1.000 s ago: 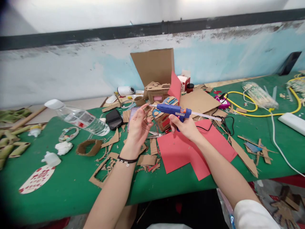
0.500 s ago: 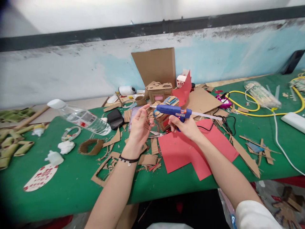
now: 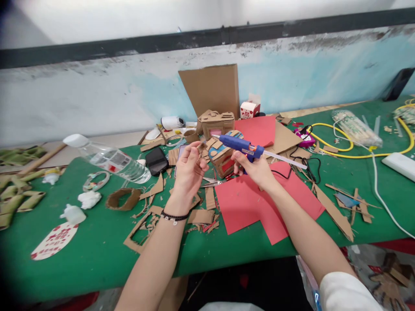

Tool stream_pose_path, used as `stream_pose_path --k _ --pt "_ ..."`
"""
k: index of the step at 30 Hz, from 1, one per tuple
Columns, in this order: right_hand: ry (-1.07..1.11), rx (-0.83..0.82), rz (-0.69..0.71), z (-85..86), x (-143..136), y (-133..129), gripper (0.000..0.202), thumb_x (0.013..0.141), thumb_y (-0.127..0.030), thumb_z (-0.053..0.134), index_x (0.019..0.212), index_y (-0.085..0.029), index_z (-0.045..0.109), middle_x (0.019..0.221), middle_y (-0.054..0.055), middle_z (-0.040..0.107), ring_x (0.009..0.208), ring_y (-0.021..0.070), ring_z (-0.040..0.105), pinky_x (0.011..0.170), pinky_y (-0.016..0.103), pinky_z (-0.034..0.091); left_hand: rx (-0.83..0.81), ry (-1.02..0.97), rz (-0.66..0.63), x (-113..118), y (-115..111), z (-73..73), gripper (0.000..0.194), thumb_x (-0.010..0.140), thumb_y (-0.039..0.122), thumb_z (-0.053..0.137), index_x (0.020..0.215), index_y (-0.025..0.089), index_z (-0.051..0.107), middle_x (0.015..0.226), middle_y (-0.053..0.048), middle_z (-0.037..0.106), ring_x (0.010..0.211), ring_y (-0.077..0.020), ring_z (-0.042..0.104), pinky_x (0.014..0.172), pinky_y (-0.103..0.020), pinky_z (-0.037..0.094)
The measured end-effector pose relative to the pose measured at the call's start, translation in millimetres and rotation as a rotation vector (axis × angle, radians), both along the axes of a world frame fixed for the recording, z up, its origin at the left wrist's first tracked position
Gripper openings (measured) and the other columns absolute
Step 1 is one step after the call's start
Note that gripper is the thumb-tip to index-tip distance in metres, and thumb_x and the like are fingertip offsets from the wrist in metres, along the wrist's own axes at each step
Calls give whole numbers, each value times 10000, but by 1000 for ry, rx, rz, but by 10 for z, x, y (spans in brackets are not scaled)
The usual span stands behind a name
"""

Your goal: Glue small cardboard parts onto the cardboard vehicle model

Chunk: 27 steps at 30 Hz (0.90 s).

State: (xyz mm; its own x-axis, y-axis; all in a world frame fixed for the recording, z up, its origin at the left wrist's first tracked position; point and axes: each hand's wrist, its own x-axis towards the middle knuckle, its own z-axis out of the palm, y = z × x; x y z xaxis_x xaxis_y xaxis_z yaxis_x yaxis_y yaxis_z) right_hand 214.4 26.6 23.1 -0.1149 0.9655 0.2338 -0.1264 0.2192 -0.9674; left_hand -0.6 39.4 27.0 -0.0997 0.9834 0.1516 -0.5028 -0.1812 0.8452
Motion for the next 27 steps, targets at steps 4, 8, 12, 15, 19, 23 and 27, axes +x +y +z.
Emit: stream_pose_path --k 4,8,12,15,19,23,27 --pt "-180 81 -242 -8 185 49 491 932 -747 777 1018 -268 721 695 -4 710 642 210 693 650 351 570 8 -6 7 -43 17 -13 573 732 583 1025 1143 240 821 714 66 649 504 -42 575 483 -159 489" --pt "-503 237 -466 78 386 129 442 992 -713 704 1089 -282 710 895 42 746 848 265 729 771 378 572 32 -19 9 -51 39 -39 537 756 567 1016 1131 230 830 721 62 659 489 -32 531 468 -161 471" --pt "-829 327 -640 249 533 246 470 1044 -679 617 1217 -256 727 949 80 766 951 308 749 822 388 546 37 -36 6 -56 64 -58 538 731 550 1036 1110 222 843 718 64 657 483 -25 515 449 -156 446" --pt "-1038 275 -754 385 682 324 520 1067 -663 581 1323 -231 717 900 114 771 946 348 757 800 391 511 42 -54 8 -85 95 -76 532 733 528 1042 1111 214 838 752 60 681 482 -13 497 444 -154 426" --pt "-1287 304 -666 417 1043 448 369 1080 -402 574 1388 -228 680 1135 165 809 1018 361 749 821 393 491 36 -62 18 -117 128 -95 517 733 505 1048 1100 214 830 746 70 673 477 -6 483 448 -148 416" --pt "-1515 303 -380 206 1454 642 388 945 -173 630 1327 -124 671 1229 221 785 1038 331 714 836 378 478 48 -75 17 -101 110 -88 491 768 497 1030 1128 234 825 783 67 678 488 -8 502 457 -148 438" --pt "-1580 196 -167 -24 1735 769 277 948 -258 691 1188 -121 710 1208 216 784 965 283 697 796 355 462 51 -84 -10 -71 69 -70 514 772 525 1021 1158 245 830 721 83 614 495 -19 503 465 -146 458"
